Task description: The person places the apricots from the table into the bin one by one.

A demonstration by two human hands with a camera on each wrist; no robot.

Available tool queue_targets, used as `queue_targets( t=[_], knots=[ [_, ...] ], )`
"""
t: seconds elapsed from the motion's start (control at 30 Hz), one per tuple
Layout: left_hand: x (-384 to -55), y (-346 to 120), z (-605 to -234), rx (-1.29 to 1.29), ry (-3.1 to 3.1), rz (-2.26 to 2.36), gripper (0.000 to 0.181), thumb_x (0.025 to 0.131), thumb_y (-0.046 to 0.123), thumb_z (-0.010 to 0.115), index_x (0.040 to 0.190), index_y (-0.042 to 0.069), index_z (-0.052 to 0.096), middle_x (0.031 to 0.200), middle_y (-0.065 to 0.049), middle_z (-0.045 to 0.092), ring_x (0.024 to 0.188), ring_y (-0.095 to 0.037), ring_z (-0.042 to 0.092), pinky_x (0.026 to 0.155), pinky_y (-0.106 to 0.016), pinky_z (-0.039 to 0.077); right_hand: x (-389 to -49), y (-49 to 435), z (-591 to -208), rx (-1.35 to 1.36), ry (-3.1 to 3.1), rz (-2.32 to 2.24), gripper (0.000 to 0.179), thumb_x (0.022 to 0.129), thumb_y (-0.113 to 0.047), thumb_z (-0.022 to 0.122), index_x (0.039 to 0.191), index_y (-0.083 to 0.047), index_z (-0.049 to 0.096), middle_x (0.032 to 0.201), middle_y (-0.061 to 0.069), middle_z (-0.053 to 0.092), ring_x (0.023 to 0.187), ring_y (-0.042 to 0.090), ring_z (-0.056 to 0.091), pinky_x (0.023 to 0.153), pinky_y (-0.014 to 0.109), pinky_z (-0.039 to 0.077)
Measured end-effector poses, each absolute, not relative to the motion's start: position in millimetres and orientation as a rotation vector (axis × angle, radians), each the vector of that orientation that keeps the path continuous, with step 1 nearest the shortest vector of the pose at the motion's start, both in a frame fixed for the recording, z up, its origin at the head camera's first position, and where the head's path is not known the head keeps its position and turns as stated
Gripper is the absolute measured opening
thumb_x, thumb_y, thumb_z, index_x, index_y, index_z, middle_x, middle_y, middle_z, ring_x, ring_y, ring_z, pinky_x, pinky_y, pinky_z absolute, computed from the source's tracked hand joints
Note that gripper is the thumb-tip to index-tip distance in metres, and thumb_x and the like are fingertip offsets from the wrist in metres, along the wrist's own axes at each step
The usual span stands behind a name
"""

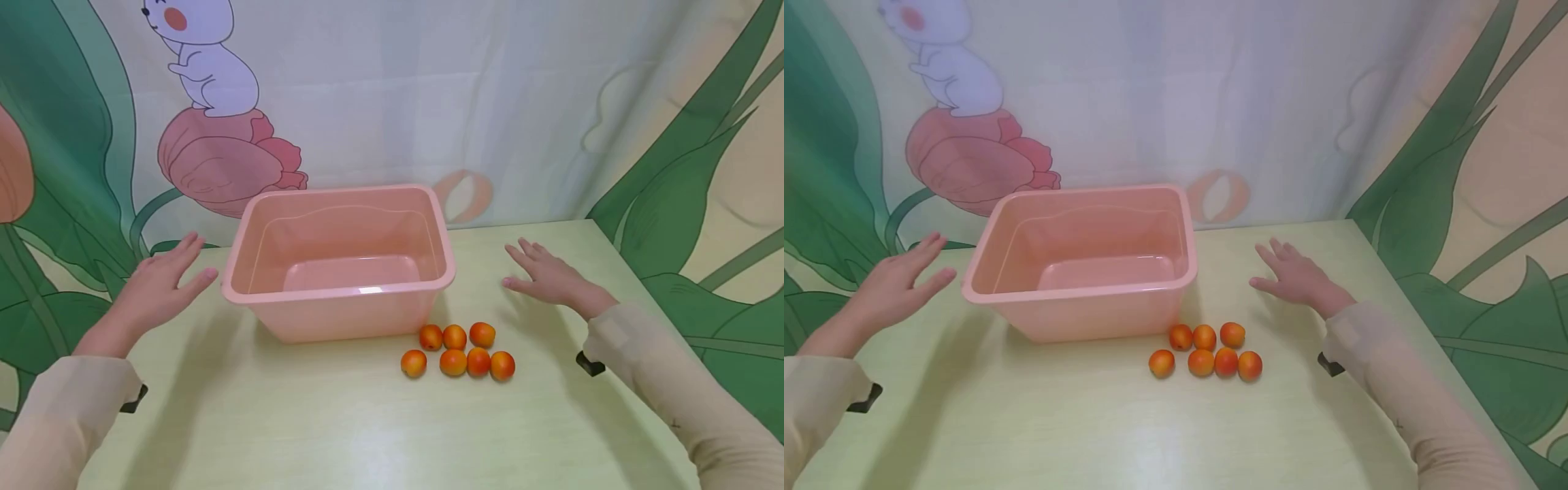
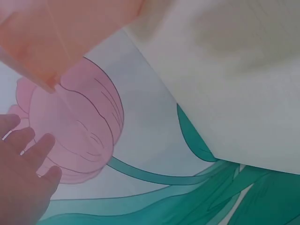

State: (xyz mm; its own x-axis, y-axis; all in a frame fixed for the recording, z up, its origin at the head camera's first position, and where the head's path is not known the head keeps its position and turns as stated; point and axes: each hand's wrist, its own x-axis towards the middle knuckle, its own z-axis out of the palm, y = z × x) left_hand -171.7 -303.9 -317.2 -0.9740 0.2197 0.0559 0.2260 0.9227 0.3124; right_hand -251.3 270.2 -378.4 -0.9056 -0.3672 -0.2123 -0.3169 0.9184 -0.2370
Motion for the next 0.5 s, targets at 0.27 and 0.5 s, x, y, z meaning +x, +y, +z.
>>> queue_targets(
  t=[0.27, 0.5],
  knots=[
    [-168.7, -289.6, -316.3, -0.439, -3.015, -0.445, 0.069, 0.088, 0.045, 0.045, 0.141, 0.008, 0.022, 0.147, -0.014, 0.016, 0.123, -0.045, 0.028, 0.096, -0.062, 0.020, -247.4, 259.8, -382.8, -0.559, 2.794, -0.379, 0.083, 0.080, -0.059, 0.048, 0.143, -0.014, 0.017, 0.147, 0.020, 0.010, 0.132, 0.040, 0.015, 0.101, 0.060, 0.021],
    [-164.8, -280.6, -316.4, -0.482, -3.011, -0.423, 0.066, 0.087, 0.044, 0.047, 0.140, 0.011, 0.025, 0.147, -0.012, 0.019, 0.122, -0.047, 0.032, 0.093, -0.063, 0.027, -240.9, 249.8, -393.8, -0.567, 2.732, -0.460, 0.085, 0.075, -0.060, 0.055, 0.140, -0.015, 0.026, 0.146, 0.016, 0.020, 0.131, 0.037, 0.023, 0.101, 0.057, 0.025]
  ],
)
